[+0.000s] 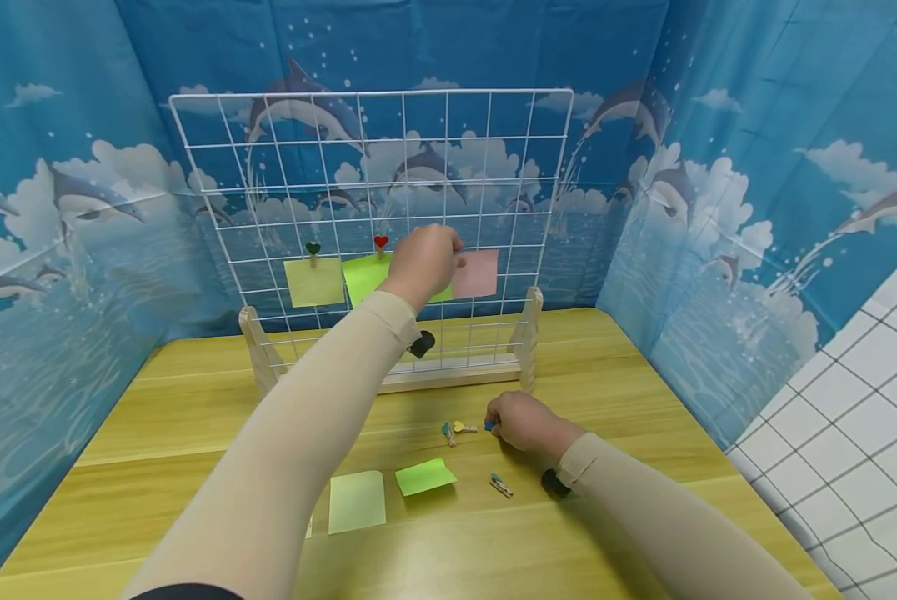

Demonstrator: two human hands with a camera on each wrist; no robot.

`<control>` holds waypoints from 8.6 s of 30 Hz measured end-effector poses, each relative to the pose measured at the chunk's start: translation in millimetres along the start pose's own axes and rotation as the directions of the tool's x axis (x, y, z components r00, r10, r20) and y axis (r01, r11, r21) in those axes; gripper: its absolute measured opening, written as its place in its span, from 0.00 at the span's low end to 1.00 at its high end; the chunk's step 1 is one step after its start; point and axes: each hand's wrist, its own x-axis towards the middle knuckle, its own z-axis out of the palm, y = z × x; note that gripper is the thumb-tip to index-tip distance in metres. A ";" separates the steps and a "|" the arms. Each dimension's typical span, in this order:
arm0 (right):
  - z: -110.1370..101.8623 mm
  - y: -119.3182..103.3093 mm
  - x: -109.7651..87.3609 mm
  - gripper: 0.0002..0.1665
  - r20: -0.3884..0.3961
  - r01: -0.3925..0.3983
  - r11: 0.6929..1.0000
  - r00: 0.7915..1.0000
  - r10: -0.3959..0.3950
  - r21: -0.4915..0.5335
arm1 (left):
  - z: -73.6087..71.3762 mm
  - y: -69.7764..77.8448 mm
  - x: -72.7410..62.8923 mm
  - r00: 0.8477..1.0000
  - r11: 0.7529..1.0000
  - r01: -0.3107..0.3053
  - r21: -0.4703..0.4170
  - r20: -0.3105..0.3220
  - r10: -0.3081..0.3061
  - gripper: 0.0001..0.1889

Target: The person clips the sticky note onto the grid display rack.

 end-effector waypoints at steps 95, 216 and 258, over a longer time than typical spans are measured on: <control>-195.0 -28.7 35.9 0.16 -0.617 0.050 0.937 0.764 0.187 0.345 | -9.0 5.5 -0.3 0.997 0.998 0.050 0.046 0.050 -0.052 0.14; -210.5 -36.5 51.2 0.27 -0.379 -0.068 0.982 0.916 0.132 0.178 | -8.1 6.5 -1.2 0.998 0.997 0.032 0.066 0.044 -0.035 0.15; -208.1 -35.6 49.8 0.29 -0.347 -0.086 0.966 0.922 0.170 0.245 | -6.5 7.4 -17.0 1.000 0.996 -0.020 0.089 -0.012 0.021 0.21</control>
